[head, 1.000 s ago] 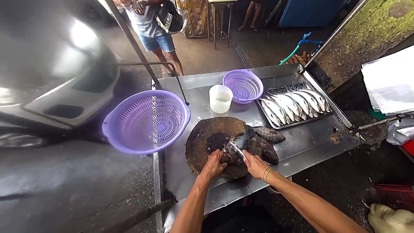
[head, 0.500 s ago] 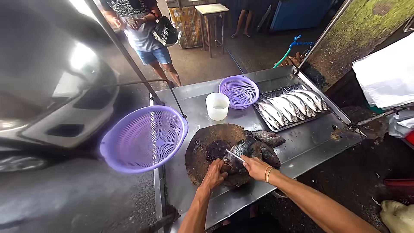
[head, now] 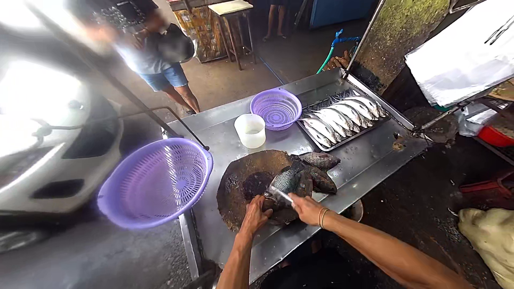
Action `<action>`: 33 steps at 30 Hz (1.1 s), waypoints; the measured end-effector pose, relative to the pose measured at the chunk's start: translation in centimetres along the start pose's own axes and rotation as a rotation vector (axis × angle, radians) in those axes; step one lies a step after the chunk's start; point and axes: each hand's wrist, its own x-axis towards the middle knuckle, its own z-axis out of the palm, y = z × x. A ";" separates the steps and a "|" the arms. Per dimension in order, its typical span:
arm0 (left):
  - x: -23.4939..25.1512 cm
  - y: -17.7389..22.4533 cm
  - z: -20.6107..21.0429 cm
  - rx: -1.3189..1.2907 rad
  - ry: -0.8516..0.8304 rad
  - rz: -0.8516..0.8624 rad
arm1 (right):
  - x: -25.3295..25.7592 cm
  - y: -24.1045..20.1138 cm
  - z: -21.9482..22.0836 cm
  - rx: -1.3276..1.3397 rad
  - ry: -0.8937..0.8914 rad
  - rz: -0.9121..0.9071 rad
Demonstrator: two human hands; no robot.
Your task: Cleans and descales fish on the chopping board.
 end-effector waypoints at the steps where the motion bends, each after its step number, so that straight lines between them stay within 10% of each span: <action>1: -0.2 0.2 0.1 -0.007 0.010 -0.014 | -1.0 -0.4 -0.1 -0.012 -0.047 -0.027; 15: -0.3 2.8 1.5 -0.003 0.094 -0.165 | 3.6 3.7 -0.7 0.280 0.209 0.132; 20: -0.8 3.6 1.7 0.035 0.127 -0.190 | -2.8 1.9 -0.7 0.306 -0.050 0.068; 24: -1.0 4.4 2.4 0.067 0.147 -0.230 | 4.1 2.6 -1.5 0.370 0.206 0.199; 30: -1.4 4.6 2.7 0.042 0.186 -0.256 | -3.3 1.5 -2.3 0.284 -0.119 0.128; 33: -1.3 5.2 2.6 0.074 0.162 -0.275 | 2.2 1.2 -4.2 0.371 0.097 0.210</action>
